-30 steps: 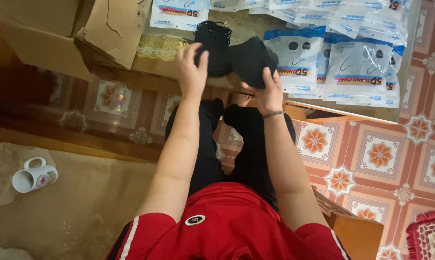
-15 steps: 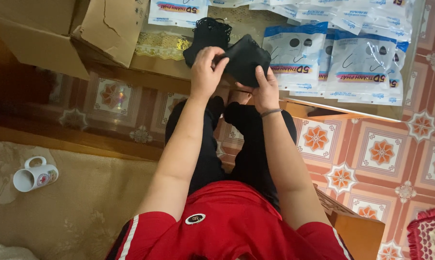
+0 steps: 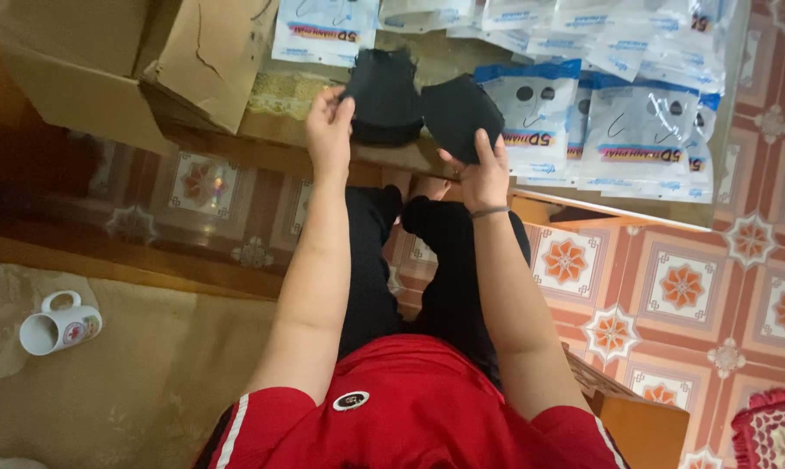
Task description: Packing face masks into a cardboard box and organizing packaged masks on a table.
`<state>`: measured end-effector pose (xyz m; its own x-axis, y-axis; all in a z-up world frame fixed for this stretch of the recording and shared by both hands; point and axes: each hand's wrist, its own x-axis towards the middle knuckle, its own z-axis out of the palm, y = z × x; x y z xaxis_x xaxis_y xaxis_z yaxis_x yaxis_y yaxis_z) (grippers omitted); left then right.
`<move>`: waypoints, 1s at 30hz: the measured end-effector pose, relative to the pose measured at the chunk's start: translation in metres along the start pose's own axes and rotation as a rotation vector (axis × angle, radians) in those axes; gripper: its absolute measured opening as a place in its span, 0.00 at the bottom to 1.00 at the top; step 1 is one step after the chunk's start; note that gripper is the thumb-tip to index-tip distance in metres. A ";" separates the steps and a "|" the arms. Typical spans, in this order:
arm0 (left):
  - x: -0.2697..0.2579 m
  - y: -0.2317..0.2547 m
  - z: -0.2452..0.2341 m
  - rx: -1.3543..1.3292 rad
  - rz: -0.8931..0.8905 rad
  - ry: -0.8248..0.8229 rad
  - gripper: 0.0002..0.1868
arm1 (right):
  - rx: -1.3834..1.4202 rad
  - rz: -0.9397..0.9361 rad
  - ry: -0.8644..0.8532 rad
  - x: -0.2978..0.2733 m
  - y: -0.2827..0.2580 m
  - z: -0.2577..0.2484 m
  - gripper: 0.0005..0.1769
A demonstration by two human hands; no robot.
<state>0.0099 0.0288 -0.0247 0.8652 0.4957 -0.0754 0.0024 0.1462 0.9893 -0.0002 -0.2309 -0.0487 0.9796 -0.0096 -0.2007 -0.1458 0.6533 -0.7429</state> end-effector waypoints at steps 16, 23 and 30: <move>-0.010 -0.005 0.009 0.571 0.667 0.101 0.10 | 0.135 0.026 -0.011 -0.014 -0.003 0.022 0.10; -0.021 -0.010 0.027 0.425 0.619 -0.199 0.14 | 0.066 0.048 -0.081 -0.014 0.006 0.019 0.10; -0.023 -0.005 0.025 0.326 0.416 -0.236 0.11 | 0.024 0.049 -0.096 -0.013 0.007 0.022 0.11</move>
<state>0.0028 -0.0046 -0.0246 0.9147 0.2448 0.3214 -0.2402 -0.3103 0.9198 -0.0113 -0.2099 -0.0370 0.9802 0.0947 -0.1736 -0.1918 0.6693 -0.7178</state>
